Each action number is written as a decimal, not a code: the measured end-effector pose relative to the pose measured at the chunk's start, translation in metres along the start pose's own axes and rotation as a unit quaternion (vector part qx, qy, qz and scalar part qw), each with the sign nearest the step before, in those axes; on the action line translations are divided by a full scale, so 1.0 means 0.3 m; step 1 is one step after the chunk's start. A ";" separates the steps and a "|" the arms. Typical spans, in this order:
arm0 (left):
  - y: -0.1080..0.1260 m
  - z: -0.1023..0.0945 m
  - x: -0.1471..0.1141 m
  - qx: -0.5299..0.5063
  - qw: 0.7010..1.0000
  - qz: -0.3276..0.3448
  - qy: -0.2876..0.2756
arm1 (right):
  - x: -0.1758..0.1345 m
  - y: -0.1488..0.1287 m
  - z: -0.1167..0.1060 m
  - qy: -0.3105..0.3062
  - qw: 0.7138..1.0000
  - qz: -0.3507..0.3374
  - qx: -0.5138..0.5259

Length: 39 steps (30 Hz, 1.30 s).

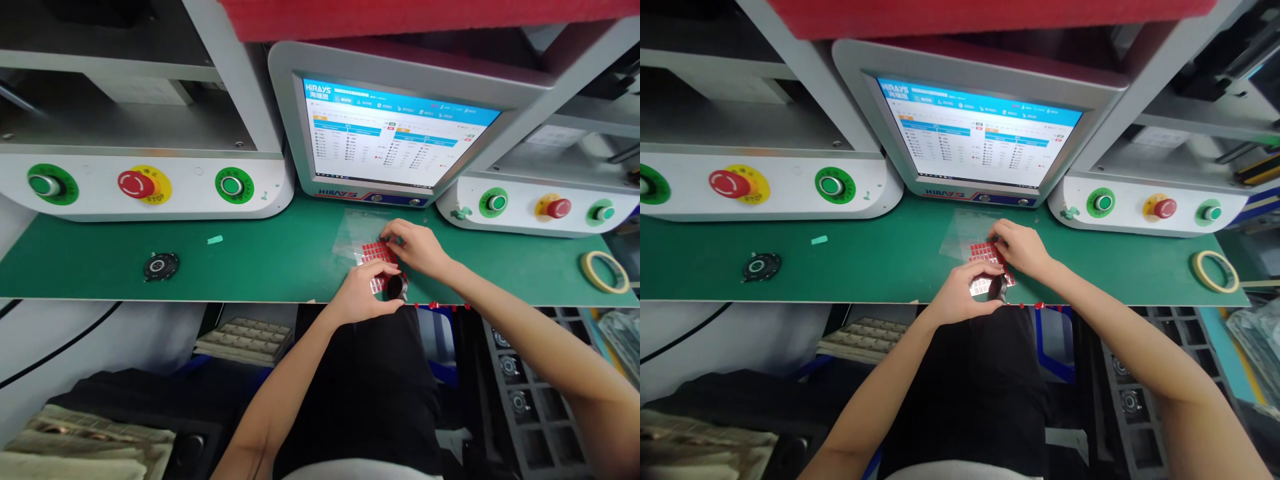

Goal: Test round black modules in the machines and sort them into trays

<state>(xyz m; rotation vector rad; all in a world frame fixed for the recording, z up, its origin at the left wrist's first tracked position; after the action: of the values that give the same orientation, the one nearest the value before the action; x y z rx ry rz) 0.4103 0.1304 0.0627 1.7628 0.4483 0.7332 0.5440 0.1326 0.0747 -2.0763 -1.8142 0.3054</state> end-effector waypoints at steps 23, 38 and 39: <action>-0.046 -0.013 -0.002 0.021 0.999 -0.030 -0.005 | -0.246 0.001 -0.198 0.339 0.887 0.168 0.263; 0.129 -0.034 -0.253 -0.166 0.969 -0.130 0.129 | -0.654 -0.126 -0.209 0.424 0.684 0.202 0.558; 0.148 -0.037 -0.265 -0.175 0.966 -0.132 0.134 | -0.648 -0.152 -0.210 0.410 0.674 0.204 0.580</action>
<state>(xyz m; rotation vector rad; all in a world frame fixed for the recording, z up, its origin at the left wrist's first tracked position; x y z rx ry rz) 0.3417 0.0748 0.0867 1.2494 0.6766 0.8076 0.4983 -0.0624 0.1360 -1.2164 -0.3141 0.3898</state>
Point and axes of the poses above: each hand's wrist, its own x-axis towards the middle knuckle, its own z-axis out of the palm, y = z × x, the point moved 7 cm from there along x, towards the middle knuckle, and after that the axes turned 8 degrees about y, right-handed, at the moved point
